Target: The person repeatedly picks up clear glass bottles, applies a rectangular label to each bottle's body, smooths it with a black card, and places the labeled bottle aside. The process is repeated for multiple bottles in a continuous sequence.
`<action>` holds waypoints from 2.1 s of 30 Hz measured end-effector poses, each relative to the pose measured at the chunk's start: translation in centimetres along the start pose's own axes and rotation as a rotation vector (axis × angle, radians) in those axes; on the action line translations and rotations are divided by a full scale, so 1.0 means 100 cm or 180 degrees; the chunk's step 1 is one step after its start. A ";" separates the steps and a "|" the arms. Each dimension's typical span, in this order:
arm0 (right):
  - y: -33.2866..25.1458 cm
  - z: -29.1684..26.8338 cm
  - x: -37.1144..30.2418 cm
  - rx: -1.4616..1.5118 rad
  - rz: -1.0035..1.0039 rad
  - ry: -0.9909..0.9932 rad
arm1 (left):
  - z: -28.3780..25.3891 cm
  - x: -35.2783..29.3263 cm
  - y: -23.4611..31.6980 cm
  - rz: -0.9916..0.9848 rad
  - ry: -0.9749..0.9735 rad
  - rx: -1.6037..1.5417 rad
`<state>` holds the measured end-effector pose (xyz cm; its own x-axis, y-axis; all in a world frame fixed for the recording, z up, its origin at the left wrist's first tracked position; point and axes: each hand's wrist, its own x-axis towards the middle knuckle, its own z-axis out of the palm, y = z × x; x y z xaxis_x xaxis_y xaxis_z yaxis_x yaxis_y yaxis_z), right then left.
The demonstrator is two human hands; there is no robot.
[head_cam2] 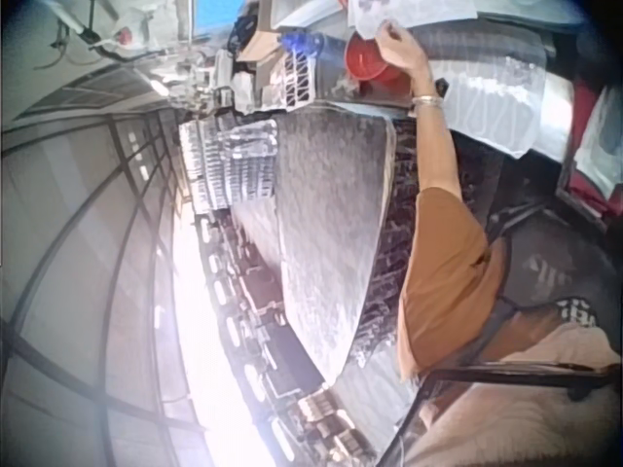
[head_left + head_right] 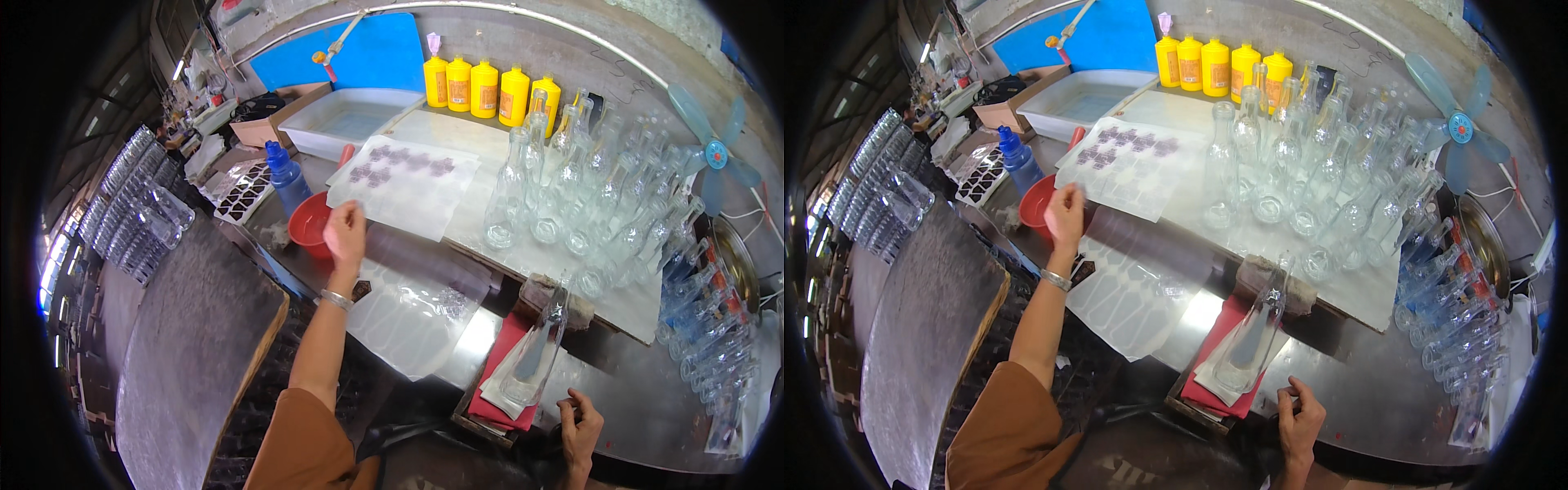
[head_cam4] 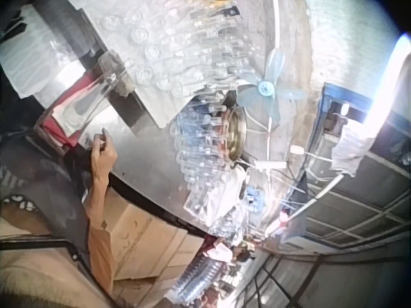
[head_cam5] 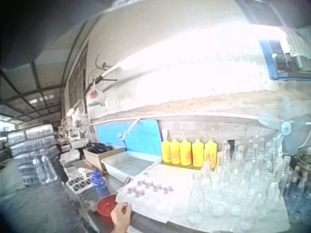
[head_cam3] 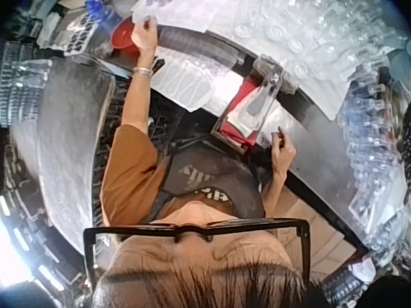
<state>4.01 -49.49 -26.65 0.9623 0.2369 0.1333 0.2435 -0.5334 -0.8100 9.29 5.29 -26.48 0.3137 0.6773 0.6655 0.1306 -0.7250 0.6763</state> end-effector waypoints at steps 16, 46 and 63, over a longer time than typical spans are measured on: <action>-0.019 -0.003 0.001 0.0269 -0.0063 -0.0099 | -0.021 -0.164 0.256 0.2402 -0.2633 -0.1145; -0.027 0.032 0.048 0.1432 0.0392 -0.0735 | -0.024 -0.199 0.213 0.0589 -0.3666 -0.1748; -0.033 0.035 0.053 0.1329 0.0369 -0.0630 | -0.013 -0.196 0.213 0.0825 -0.3624 -0.1575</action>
<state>7.84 -43.64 -25.22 0.9289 0.3669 -0.0500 0.0276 -0.2032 -0.9788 4.72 -23.27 -24.69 0.9380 -0.1458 0.3146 -0.3426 -0.5291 0.7763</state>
